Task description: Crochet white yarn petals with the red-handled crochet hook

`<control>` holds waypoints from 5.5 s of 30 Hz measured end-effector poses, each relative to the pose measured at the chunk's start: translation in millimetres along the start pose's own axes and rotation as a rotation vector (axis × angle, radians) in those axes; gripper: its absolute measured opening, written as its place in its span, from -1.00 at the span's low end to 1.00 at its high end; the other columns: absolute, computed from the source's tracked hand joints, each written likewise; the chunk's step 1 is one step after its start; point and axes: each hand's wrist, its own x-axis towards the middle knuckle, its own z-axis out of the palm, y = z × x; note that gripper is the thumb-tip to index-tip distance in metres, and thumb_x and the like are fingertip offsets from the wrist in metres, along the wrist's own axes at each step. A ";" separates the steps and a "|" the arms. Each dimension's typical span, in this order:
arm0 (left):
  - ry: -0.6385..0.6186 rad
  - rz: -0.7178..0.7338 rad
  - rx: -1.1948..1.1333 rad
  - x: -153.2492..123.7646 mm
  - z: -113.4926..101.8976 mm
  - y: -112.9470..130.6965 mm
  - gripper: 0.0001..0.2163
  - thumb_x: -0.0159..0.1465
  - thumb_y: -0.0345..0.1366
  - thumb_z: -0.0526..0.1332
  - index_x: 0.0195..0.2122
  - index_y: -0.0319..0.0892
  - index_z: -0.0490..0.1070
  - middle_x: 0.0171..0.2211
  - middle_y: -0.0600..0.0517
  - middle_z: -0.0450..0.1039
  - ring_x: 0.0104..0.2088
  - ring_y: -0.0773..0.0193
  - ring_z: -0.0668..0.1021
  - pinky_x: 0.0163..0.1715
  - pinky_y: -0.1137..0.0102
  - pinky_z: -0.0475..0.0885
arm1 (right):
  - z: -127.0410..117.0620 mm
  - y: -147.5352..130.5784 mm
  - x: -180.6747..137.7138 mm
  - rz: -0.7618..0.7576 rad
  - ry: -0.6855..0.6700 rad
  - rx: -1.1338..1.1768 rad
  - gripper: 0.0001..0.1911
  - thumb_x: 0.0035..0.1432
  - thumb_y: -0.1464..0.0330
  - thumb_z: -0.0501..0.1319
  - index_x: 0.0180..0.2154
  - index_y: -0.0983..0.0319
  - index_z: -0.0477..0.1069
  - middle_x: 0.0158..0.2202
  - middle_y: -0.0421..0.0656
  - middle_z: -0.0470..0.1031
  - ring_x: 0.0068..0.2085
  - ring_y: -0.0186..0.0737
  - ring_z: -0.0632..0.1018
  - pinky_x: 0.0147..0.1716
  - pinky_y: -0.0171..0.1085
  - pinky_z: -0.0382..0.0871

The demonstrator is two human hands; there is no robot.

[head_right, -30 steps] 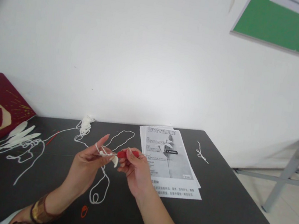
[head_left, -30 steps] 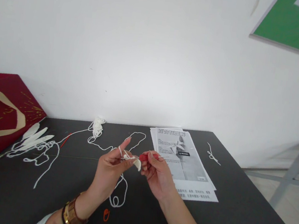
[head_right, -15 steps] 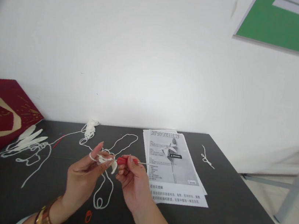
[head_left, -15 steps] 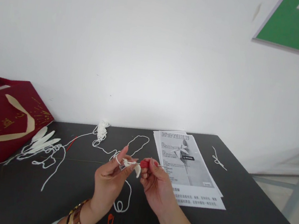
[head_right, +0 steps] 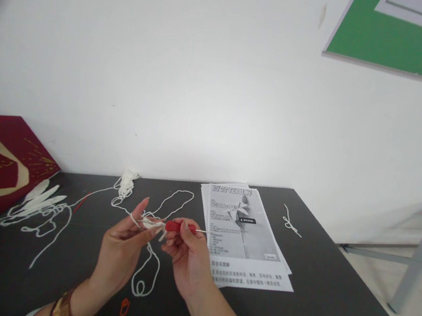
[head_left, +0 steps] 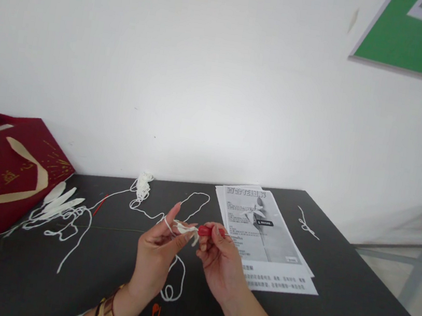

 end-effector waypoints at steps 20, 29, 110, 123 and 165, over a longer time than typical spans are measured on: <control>-0.559 -0.199 0.473 30.7 -15.6 40.4 -0.62 0.07 -0.37 0.36 -0.04 -0.17 0.55 -0.36 -0.05 0.57 -0.35 0.18 0.53 -0.28 0.31 0.42 | -9.7 -10.9 9.7 -0.121 -0.055 -0.463 -0.73 0.04 0.22 0.36 -0.42 0.34 0.52 -0.58 -0.14 0.54 -0.59 -0.34 0.50 -0.59 -0.40 0.43; -0.546 -0.311 0.448 38.6 -21.2 39.2 -0.69 0.03 -0.37 0.38 -0.16 -0.19 0.61 -0.47 0.01 0.55 -0.47 0.27 0.50 -0.43 0.41 0.37 | -13.9 -12.9 10.8 -0.144 -0.139 -0.644 -0.77 0.09 0.26 0.33 -0.41 0.33 0.54 -0.59 -0.17 0.54 -0.59 -0.37 0.50 -0.56 -0.40 0.40; -0.218 -0.455 -0.008 28.8 -19.1 40.2 -0.51 -0.08 -0.50 0.44 -0.06 -0.16 0.56 -0.51 0.05 0.57 -0.45 0.33 0.51 -0.28 0.41 0.32 | -8.0 -2.7 -4.9 -0.538 -0.222 -0.715 -0.87 0.19 0.38 0.24 -0.26 0.11 0.58 -0.36 -0.17 0.54 -0.45 -0.30 0.54 -0.49 -0.34 0.50; -0.229 -0.463 0.069 27.2 -20.2 56.7 -0.58 -0.08 -0.47 0.44 -0.14 -0.14 0.60 -0.52 0.11 0.53 -0.45 0.34 0.51 -0.27 0.41 0.30 | -13.8 -15.7 -3.2 -0.382 -0.151 -0.540 -0.91 0.12 0.32 0.32 -0.31 0.20 0.57 -0.44 -0.18 0.58 -0.50 -0.34 0.56 -0.52 -0.38 0.50; -0.486 -0.468 0.260 28.3 -28.6 67.6 -0.67 -0.08 -0.46 0.40 -0.23 -0.14 0.65 -0.55 0.06 0.43 -0.53 0.34 0.36 -0.47 0.41 0.24 | -4.6 -34.9 -2.8 -0.133 -0.149 -0.366 -0.83 0.02 0.29 0.40 -0.43 0.29 0.56 -0.61 -0.18 0.53 -0.63 -0.38 0.50 -0.63 -0.42 0.48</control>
